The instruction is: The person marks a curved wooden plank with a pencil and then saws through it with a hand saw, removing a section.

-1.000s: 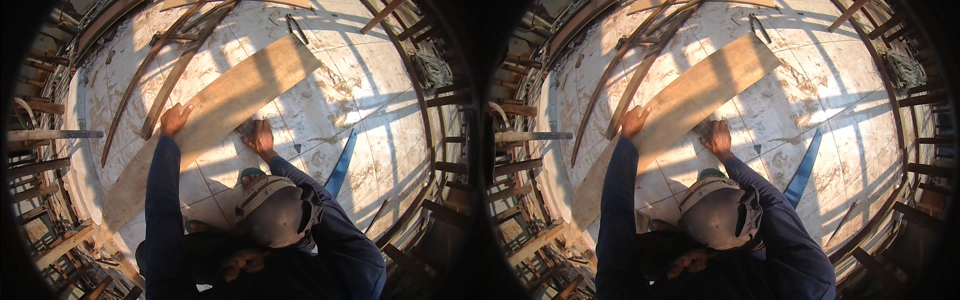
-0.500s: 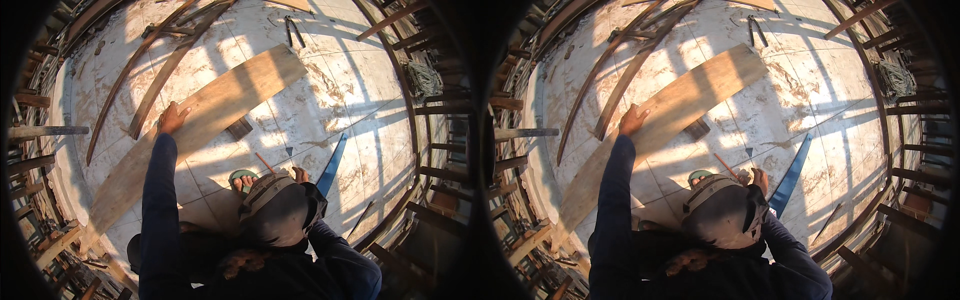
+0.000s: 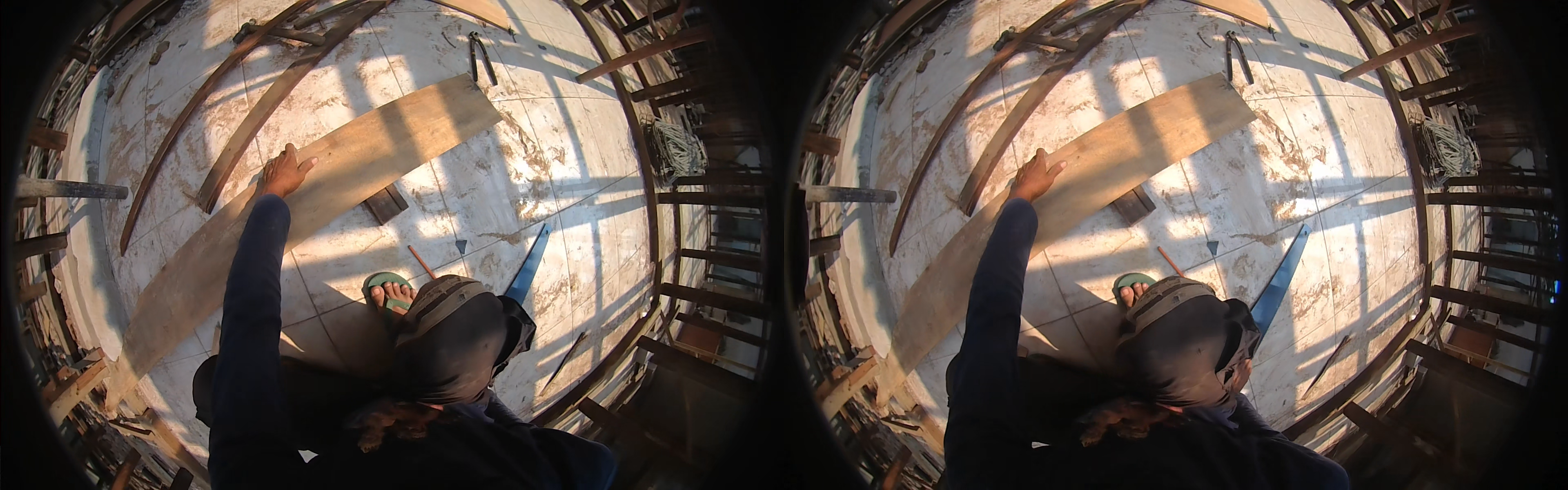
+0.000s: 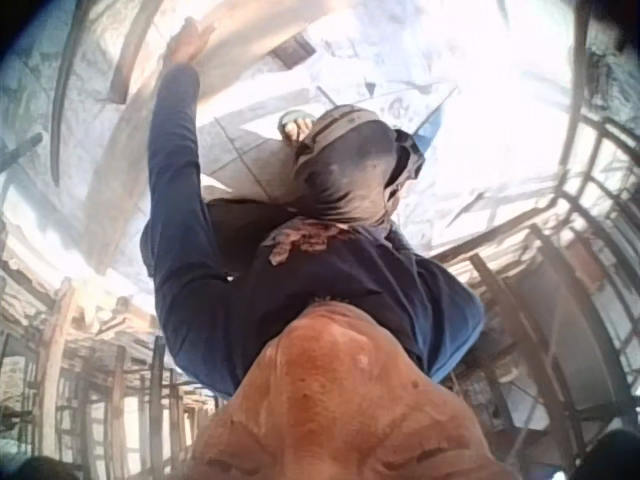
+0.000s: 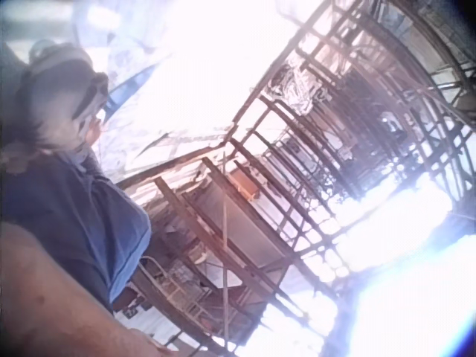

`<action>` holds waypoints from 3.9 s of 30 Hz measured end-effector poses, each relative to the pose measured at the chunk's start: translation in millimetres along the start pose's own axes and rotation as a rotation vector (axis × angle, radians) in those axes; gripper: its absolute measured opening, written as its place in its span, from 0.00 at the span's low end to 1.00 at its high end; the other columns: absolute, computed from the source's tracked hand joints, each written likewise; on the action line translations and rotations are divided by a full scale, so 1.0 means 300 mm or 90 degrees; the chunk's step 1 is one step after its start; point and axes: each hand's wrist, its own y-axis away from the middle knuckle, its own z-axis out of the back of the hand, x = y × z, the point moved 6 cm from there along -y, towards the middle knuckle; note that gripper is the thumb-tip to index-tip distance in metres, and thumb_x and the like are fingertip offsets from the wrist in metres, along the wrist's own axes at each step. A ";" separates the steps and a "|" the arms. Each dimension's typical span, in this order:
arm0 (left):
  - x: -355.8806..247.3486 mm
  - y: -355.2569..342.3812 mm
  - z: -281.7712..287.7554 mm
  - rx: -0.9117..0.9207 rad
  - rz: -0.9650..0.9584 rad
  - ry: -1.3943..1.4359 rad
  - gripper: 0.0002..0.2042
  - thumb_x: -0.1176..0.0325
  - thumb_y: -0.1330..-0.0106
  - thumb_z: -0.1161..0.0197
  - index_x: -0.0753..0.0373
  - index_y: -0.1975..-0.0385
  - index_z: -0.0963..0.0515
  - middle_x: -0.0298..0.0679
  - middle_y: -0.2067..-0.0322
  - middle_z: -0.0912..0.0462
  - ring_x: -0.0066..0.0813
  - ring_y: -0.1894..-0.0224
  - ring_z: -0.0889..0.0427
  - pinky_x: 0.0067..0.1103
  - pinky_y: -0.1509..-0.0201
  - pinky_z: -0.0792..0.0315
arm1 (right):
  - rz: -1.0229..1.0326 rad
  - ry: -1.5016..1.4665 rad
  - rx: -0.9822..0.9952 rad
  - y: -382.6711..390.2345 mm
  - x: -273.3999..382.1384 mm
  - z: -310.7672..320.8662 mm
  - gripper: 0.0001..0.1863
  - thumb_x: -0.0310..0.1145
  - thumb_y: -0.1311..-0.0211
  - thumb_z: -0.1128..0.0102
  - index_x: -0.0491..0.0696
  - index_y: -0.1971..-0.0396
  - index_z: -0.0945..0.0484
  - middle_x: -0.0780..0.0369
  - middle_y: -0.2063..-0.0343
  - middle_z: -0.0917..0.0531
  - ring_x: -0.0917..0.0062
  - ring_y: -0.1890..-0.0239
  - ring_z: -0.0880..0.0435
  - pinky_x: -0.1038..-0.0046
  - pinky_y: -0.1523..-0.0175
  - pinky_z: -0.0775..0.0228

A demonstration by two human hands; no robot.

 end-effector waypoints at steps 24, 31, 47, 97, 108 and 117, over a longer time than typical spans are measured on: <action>-0.324 0.142 -0.148 -0.306 -0.007 -0.066 0.33 0.45 0.31 0.53 0.64 0.33 0.38 0.47 0.29 0.44 0.48 0.26 0.49 0.54 0.28 0.57 | -0.158 -0.532 -0.261 0.139 0.360 0.838 0.32 0.20 0.41 0.37 0.39 0.36 0.35 0.52 0.59 0.18 0.68 0.59 0.18 0.68 0.51 0.22; -0.355 0.164 -0.121 -0.290 0.008 -0.142 0.33 0.47 0.31 0.52 0.64 0.33 0.38 0.46 0.29 0.42 0.46 0.27 0.46 0.51 0.28 0.54 | 0.037 -0.346 -0.297 0.101 0.485 1.242 0.12 0.32 0.39 0.34 0.43 0.58 0.21 0.69 0.75 0.25 0.85 0.74 0.28 0.80 0.67 0.35; -0.351 0.161 -0.090 -0.274 0.051 -0.074 0.41 0.44 0.38 0.44 0.63 0.29 0.42 0.46 0.30 0.41 0.45 0.26 0.49 0.52 0.27 0.58 | 0.360 -0.478 -0.015 -0.024 1.133 1.211 0.28 0.29 0.39 0.34 0.39 0.39 0.28 0.61 0.58 0.17 0.84 0.61 0.20 0.82 0.58 0.27; -0.435 0.269 -0.205 -0.350 0.036 -0.151 0.36 0.49 0.39 0.39 0.54 0.32 0.39 0.41 0.30 0.43 0.45 0.28 0.46 0.57 0.31 0.50 | 0.509 -0.504 0.023 -0.188 1.016 0.517 0.27 0.29 0.41 0.34 0.42 0.41 0.26 0.52 0.53 0.15 0.71 0.52 0.14 0.71 0.48 0.25; -0.478 0.266 -0.205 -0.278 0.042 -0.179 0.29 0.51 0.32 0.47 0.44 0.30 0.37 0.40 0.27 0.47 0.46 0.25 0.51 0.62 0.30 0.56 | 0.508 -0.427 0.041 -0.163 0.938 0.580 0.29 0.28 0.43 0.34 0.45 0.39 0.26 0.50 0.54 0.15 0.68 0.57 0.12 0.72 0.53 0.23; -0.422 0.220 -0.248 -0.397 -0.044 -0.042 0.32 0.53 0.34 0.47 0.56 0.30 0.42 0.37 0.28 0.45 0.41 0.25 0.49 0.64 0.32 0.56 | 0.472 -0.376 0.109 -0.109 0.923 0.639 0.30 0.24 0.44 0.36 0.48 0.38 0.26 0.51 0.61 0.13 0.63 0.64 0.11 0.73 0.59 0.22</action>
